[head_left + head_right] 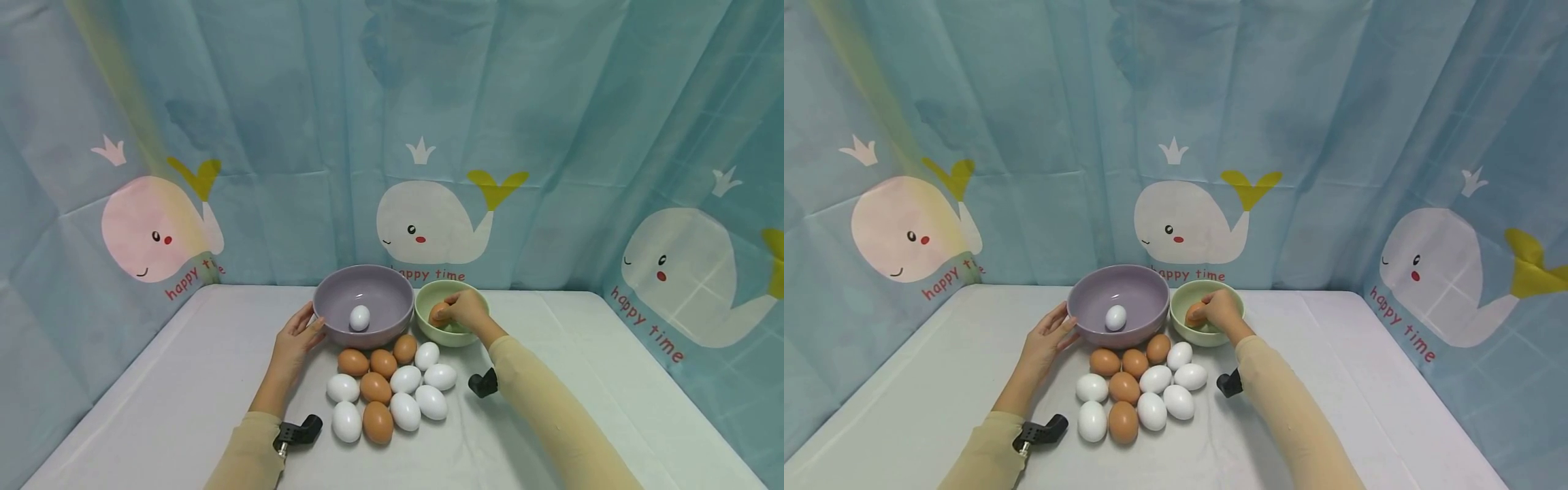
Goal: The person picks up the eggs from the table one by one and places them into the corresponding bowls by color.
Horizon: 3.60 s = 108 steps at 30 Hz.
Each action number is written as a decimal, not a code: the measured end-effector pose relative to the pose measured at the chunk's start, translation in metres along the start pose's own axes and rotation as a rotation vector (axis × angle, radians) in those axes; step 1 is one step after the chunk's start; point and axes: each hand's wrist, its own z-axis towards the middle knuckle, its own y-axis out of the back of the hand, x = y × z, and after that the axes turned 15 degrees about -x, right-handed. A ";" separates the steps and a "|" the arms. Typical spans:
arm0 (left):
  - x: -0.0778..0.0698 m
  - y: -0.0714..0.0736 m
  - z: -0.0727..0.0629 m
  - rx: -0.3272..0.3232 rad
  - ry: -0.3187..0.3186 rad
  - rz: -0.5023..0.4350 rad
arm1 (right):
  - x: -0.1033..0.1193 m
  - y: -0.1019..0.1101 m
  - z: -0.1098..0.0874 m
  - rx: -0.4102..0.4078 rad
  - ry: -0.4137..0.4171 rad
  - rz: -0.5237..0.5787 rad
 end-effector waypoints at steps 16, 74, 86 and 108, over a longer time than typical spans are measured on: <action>0.000 0.000 0.001 -0.001 0.007 -0.025 | 0.003 0.010 -0.010 -0.096 -0.026 0.136; 0.002 -0.001 0.001 -0.006 0.006 0.003 | -0.021 0.037 -0.126 0.013 -0.138 0.436; 0.000 0.000 0.000 -0.001 -0.003 0.007 | -0.026 0.028 -0.125 0.041 -0.131 0.411; 0.000 0.000 0.001 -0.013 0.005 0.009 | -0.030 0.020 -0.126 0.122 -0.124 0.394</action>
